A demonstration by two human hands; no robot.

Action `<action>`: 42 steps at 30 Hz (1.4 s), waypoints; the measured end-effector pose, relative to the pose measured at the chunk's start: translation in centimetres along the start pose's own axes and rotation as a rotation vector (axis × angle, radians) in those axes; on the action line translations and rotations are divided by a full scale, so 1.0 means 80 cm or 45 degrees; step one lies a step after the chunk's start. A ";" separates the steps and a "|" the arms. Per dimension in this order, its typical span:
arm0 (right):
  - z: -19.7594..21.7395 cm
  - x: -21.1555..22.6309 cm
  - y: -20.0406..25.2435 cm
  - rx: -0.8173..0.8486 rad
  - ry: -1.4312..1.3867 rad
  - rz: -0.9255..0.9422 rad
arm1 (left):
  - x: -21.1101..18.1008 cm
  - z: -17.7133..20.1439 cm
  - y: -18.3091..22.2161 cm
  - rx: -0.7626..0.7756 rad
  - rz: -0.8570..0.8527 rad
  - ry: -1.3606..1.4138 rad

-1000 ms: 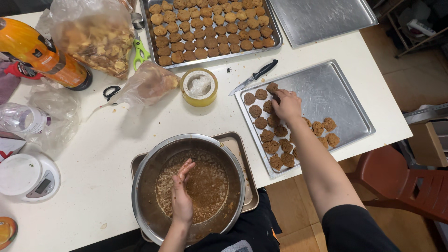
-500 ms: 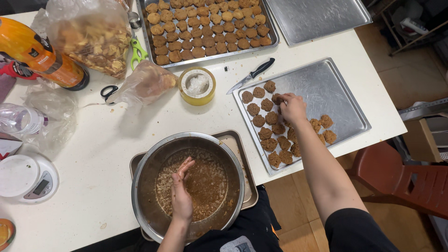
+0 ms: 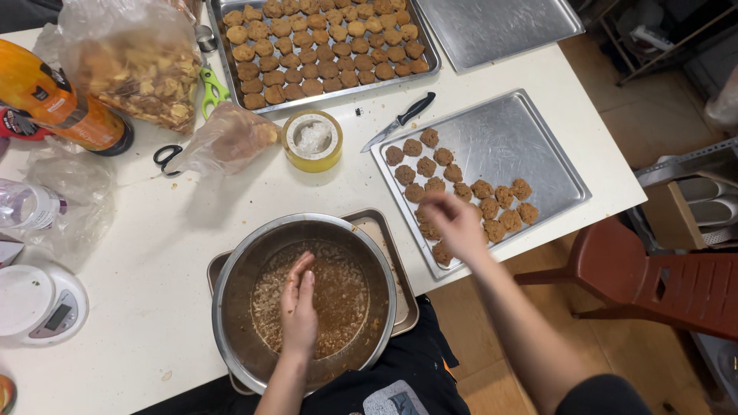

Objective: The person forms dough into balls by hand, taking portions from a bowl and rolling them between their palms. They place the balls onto a metal tray and occasionally rearrange them.

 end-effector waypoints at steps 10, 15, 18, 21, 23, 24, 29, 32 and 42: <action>-0.181 0.102 0.108 0.593 0.183 0.476 | -0.038 0.038 0.013 -0.269 0.588 0.200; -0.127 0.060 0.078 0.244 -0.121 0.074 | -0.019 0.054 0.022 -0.275 0.412 0.124; -0.055 0.022 0.050 0.117 0.308 0.052 | -0.008 0.046 0.023 -0.210 0.255 0.085; 0.020 -0.017 0.057 0.069 0.590 0.015 | 0.005 0.043 0.023 -0.174 0.114 0.035; 0.053 -0.043 0.069 0.109 0.825 -0.136 | 0.013 0.041 0.021 -0.138 0.076 0.040; 0.066 -0.057 0.077 0.159 1.060 -0.287 | 0.017 0.039 0.020 -0.112 0.041 0.048; 0.083 -0.104 0.101 0.227 1.232 0.191 | 0.029 0.029 0.020 -0.062 0.053 0.020; 0.081 -0.119 0.097 0.270 1.304 0.308 | 0.031 0.023 0.019 -0.048 0.071 0.016; 0.057 -0.127 0.089 0.310 1.355 0.634 | 0.032 0.008 0.015 -0.012 -0.005 -0.150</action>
Point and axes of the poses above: each hand's wrist, its own y-axis away from the middle knuckle, its own z-axis out of the back of the hand, x = y × z, the point moved 1 cm from there along -y, towards the middle knuckle, and after that the axes turned 3 degrees about -z, right-handed, at the moved point
